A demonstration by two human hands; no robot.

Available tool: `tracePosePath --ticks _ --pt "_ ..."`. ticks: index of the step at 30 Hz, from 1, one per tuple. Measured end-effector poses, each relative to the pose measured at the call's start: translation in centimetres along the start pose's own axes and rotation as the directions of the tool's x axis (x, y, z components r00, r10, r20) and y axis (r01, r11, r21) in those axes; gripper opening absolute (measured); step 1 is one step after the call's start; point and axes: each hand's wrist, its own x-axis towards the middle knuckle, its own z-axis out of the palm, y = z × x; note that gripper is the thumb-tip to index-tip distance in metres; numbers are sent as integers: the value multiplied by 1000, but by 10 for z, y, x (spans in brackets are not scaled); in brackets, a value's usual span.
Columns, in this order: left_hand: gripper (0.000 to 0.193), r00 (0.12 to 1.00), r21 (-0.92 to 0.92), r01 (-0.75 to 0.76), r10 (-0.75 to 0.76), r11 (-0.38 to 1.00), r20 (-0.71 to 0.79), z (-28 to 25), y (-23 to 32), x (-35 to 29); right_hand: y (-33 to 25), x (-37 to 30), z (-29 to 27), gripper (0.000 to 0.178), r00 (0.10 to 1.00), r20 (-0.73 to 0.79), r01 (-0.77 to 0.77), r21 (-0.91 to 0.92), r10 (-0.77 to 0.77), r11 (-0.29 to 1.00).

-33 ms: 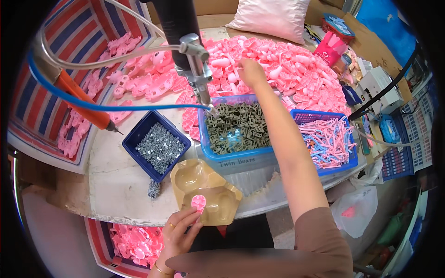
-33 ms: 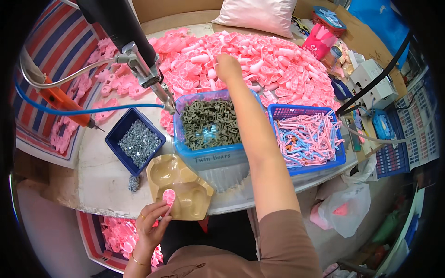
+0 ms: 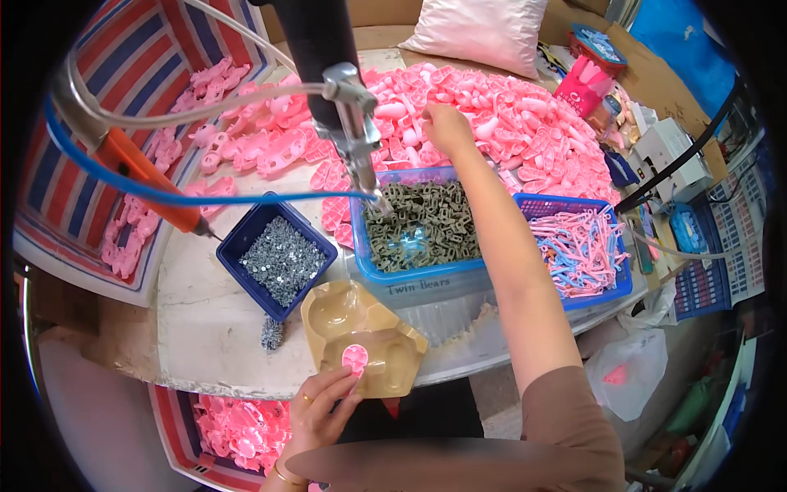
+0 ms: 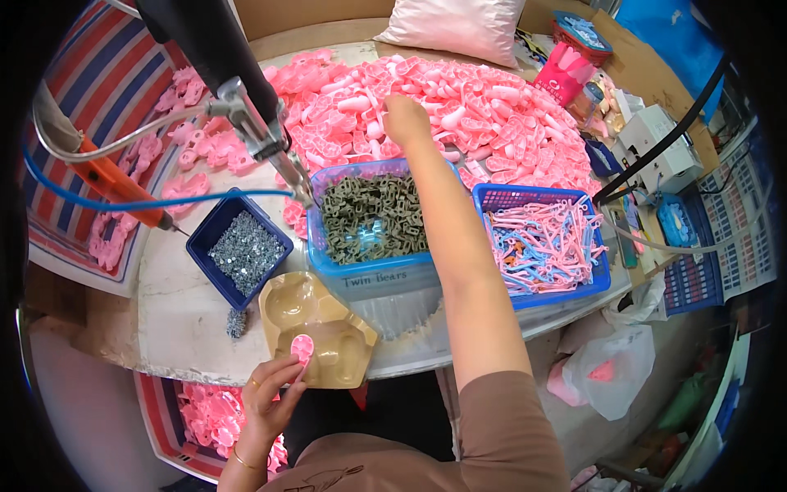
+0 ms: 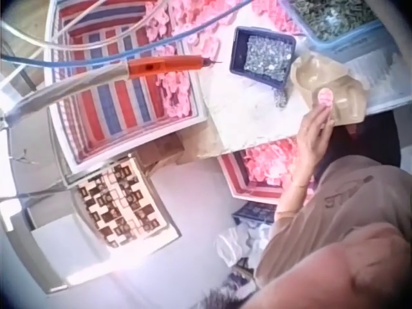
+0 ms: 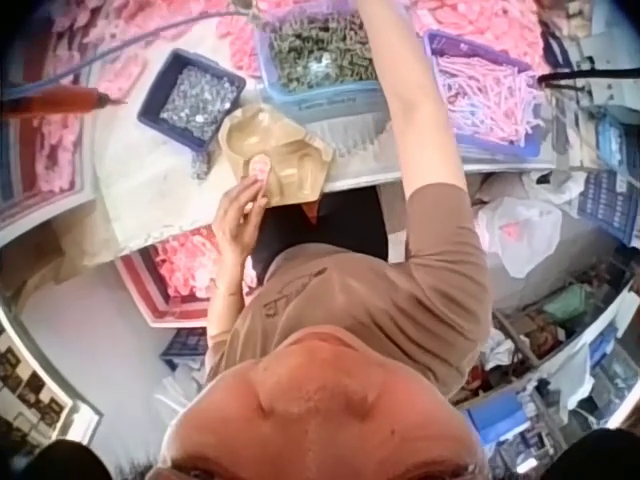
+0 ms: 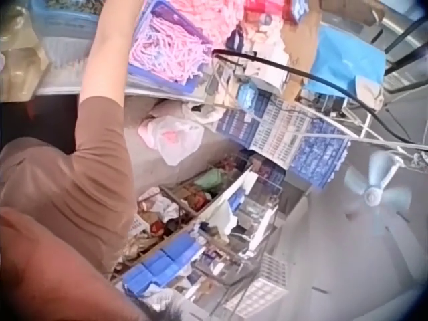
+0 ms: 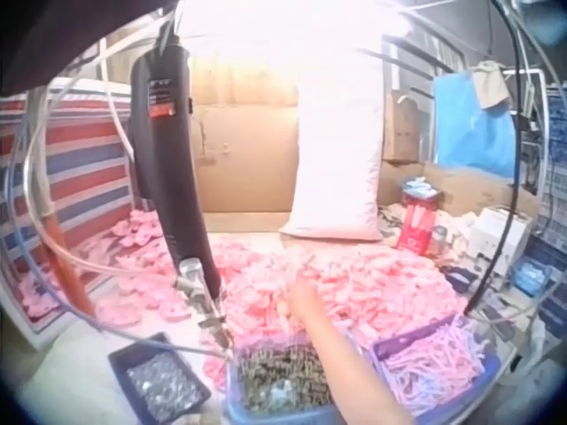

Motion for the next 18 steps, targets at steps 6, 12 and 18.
tracePosePath --ticks 6,12,18 --pt "31 999 -6 -38 38 999 12 6 9 -1 -9 -4 14 32 987 75 155 -285 -140 946" --pt "32 998 2 -38 37 999 43 11 11 -6 0 8 38 26 993 -64 68 -405 -102 912" --pt "33 983 39 -147 142 988 113 25 8 -4 -11 -18 -55 30 977 10 -200 399 213 895"
